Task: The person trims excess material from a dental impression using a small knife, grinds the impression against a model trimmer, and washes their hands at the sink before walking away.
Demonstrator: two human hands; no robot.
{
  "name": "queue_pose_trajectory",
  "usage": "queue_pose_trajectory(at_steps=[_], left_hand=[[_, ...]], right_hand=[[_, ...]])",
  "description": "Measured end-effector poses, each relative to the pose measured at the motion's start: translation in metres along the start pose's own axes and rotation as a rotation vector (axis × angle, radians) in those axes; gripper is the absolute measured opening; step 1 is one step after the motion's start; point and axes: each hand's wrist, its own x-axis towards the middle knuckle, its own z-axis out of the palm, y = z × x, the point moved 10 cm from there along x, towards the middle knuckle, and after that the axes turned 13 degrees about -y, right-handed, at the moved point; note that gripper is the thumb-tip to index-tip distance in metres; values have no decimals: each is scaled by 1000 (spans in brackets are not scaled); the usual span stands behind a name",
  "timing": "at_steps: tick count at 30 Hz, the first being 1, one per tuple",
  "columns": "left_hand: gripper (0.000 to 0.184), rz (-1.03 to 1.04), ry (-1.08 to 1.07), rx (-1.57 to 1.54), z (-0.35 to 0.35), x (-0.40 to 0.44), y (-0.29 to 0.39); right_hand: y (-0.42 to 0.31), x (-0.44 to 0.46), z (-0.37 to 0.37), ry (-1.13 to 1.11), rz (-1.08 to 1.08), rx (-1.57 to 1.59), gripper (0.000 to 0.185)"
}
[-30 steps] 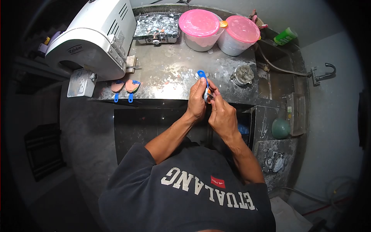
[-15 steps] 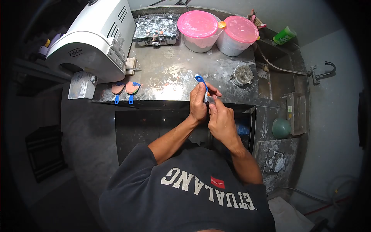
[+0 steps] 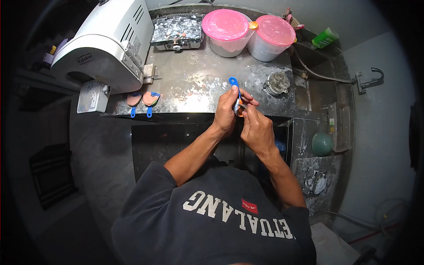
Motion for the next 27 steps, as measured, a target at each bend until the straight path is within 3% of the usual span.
queue_pose_trajectory(at_steps=[15, 21, 24, 27], left_hand=[[51, -213, 26, -47, -11, 1, -17], [41, -250, 266, -410, -38, -9, -44], [39, -228, 222, -790, -52, -2, -52], [35, -234, 114, -972, -55, 2, -42]], right_hand=[[10, 3, 10, -94, 46, 6, 10], [24, 6, 7, 19, 15, 222, 16], [66, -13, 42, -186, 357, 630, 22], [63, -23, 50, -236, 431, 757, 26]])
